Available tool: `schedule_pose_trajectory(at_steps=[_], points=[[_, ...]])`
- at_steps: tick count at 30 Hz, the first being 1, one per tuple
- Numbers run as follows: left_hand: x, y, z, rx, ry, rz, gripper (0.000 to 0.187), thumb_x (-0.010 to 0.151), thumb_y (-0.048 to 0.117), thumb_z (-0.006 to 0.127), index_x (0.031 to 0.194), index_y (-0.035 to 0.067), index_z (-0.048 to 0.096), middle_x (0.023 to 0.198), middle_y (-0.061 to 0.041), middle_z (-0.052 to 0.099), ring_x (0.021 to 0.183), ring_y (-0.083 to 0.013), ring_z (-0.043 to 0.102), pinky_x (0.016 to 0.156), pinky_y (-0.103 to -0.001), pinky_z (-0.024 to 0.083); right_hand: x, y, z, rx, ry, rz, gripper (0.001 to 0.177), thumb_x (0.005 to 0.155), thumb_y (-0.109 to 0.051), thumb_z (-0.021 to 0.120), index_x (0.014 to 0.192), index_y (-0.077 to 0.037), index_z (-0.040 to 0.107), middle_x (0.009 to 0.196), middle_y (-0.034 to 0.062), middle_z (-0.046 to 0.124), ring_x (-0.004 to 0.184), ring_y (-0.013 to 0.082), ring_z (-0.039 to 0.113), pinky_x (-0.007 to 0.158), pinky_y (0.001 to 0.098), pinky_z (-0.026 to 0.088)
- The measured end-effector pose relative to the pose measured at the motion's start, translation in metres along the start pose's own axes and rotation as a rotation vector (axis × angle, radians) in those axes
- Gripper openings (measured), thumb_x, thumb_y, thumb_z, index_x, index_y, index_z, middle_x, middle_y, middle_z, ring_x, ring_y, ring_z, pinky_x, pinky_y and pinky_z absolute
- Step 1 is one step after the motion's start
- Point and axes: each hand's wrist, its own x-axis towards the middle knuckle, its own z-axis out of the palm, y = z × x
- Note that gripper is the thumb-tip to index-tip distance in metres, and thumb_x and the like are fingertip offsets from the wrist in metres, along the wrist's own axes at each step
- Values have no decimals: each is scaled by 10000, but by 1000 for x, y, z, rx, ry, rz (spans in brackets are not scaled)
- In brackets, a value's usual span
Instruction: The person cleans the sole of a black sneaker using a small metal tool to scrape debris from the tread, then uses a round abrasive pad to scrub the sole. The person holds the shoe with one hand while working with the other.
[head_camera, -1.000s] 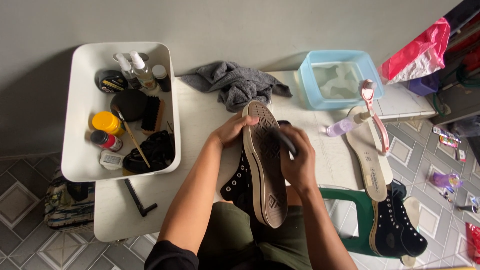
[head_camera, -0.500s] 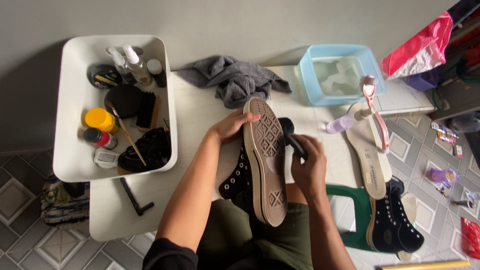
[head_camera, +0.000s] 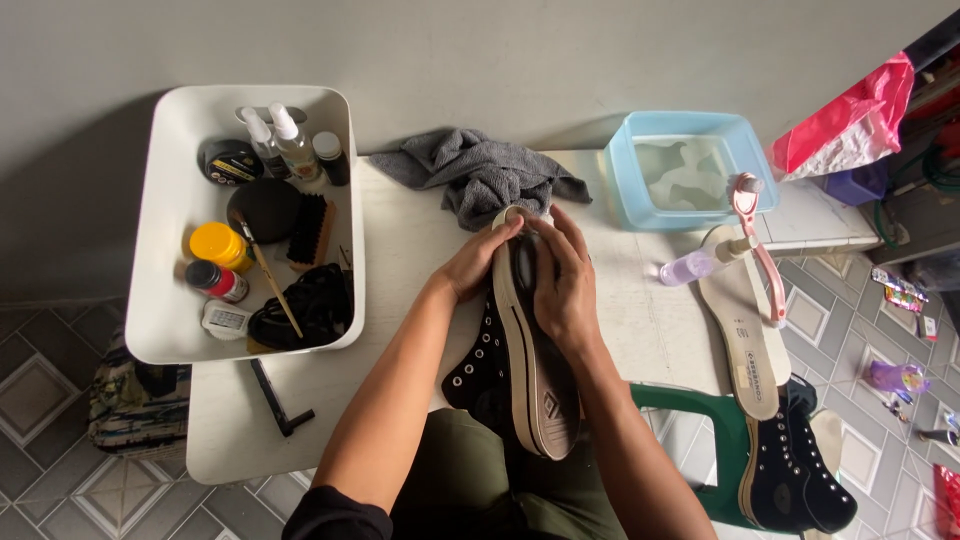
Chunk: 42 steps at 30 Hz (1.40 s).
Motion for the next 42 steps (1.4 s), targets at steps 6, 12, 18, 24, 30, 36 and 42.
schedule_pose_trajectory(at_steps=[6,12,18,24,30,36,42], points=[[40,-62,-37,70,-23,74,667,1037,433,570,1479,-60,490,1559,-299,399,1482,-429,312,1239,-582,224,-37,-21,-29,-59,-240,-99,543,1015,-401,541,1452,-82,589,1514,251,516,1430,498,421,1168,581,345],[25,-41,-23,114,-39,55,808,978,568,611,1500,-31,463,1559,-284,415,1488,-394,341,1253,-538,225,-104,-15,-33,-107,-277,-60,694,991,-351,569,1579,-34,383,1656,276,272,1515,521,209,1188,611,221],[11,-19,-12,133,20,155,776,1012,565,522,1460,-68,500,1517,-315,452,1469,-427,353,1255,-538,232,-10,-3,-7,-116,-196,-126,524,1071,-245,473,1547,-26,451,1567,278,413,1463,510,351,1210,571,274],[20,-34,-22,99,84,272,668,1081,501,459,1457,-48,518,1487,-310,495,1441,-434,394,1240,-555,250,17,4,-2,-67,-273,-124,517,1054,-355,483,1508,-113,536,1521,212,507,1448,439,430,1211,540,296],[56,-88,-42,-91,82,131,781,986,493,444,1567,0,269,1617,-219,342,1511,-276,340,1254,-370,256,-79,-38,-49,-39,-432,8,644,1035,-346,456,1598,-72,305,1710,180,199,1605,340,110,1270,494,152],[27,-39,-20,-91,-66,376,480,1054,451,439,1264,44,583,1151,-85,630,1104,-182,588,1005,-326,461,-151,-27,-48,-65,-359,98,641,1028,-302,469,1602,-82,288,1724,168,153,1615,356,61,1277,509,131],[49,-77,-32,-60,78,293,753,1008,522,414,1501,-47,381,1599,-240,365,1512,-268,321,1265,-372,244,-80,-29,-23,-40,-305,-82,581,1072,-178,445,1608,-44,267,1717,226,116,1609,428,16,1298,555,78]])
